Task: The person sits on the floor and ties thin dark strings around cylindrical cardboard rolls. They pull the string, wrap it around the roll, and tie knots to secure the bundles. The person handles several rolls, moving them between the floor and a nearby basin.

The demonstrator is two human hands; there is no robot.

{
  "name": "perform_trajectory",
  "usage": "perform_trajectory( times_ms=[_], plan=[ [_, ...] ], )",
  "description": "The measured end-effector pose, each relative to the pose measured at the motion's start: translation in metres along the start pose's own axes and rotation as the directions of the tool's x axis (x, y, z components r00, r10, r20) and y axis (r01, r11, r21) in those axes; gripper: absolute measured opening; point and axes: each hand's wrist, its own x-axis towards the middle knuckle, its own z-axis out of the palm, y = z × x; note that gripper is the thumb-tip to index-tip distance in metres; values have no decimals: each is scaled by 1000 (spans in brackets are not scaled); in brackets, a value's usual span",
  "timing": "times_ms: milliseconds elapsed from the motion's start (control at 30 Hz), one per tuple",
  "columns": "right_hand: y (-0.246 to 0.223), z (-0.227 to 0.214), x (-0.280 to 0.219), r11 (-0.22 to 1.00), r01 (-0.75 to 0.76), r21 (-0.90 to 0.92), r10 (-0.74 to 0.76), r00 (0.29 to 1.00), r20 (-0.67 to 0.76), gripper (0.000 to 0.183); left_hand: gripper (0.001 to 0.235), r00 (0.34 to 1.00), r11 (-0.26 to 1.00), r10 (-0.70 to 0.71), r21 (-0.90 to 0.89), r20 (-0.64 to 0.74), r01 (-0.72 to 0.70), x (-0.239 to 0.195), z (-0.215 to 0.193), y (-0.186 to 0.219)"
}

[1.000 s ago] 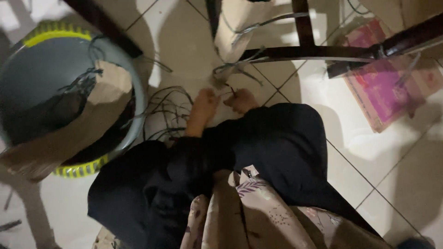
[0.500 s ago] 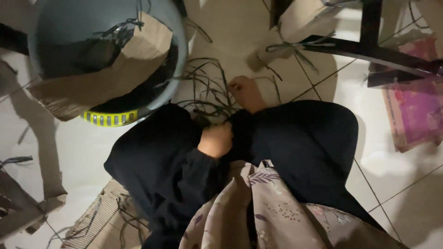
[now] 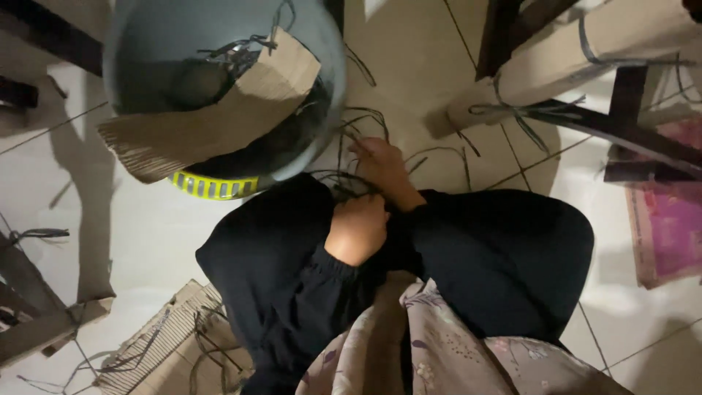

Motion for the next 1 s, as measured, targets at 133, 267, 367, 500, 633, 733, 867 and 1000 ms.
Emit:
perform_trajectory(
  times_ms=[133,267,367,500,633,733,867,1000],
  plan=[
    [-16,-32,-3,992,121,-43,-121,993,-1,19,31,997,995,35,-94,-63,-41,-15,-18,-6],
    [-87,-59,-6,999,-48,-15,48,998,34,10,32,959,1000,-14,17,-283,20,-27,-27,-15],
    [-128,-61,-20,994,-65,-91,74,992,103,12,35,868,990,49,138,-494,23,-40,-43,-18],
    [-157,-47,-33,990,-52,-128,77,977,198,14,36,677,984,108,173,-728,29,-50,-31,-44],
    [-202,-21,-26,985,-131,-108,152,964,218,16,51,846,982,-156,-173,-510,77,-72,-45,-70],
    [-213,6,-14,995,-97,-30,101,979,175,10,52,818,945,-226,-322,-529,53,-83,-56,-85],
    [-202,45,16,986,14,-168,16,984,175,21,33,745,963,-213,-265,-633,50,-74,-34,-110],
    [-167,82,59,873,347,-344,-230,913,338,37,32,762,984,-144,-174,-632,41,-74,-27,-121]
  ],
)
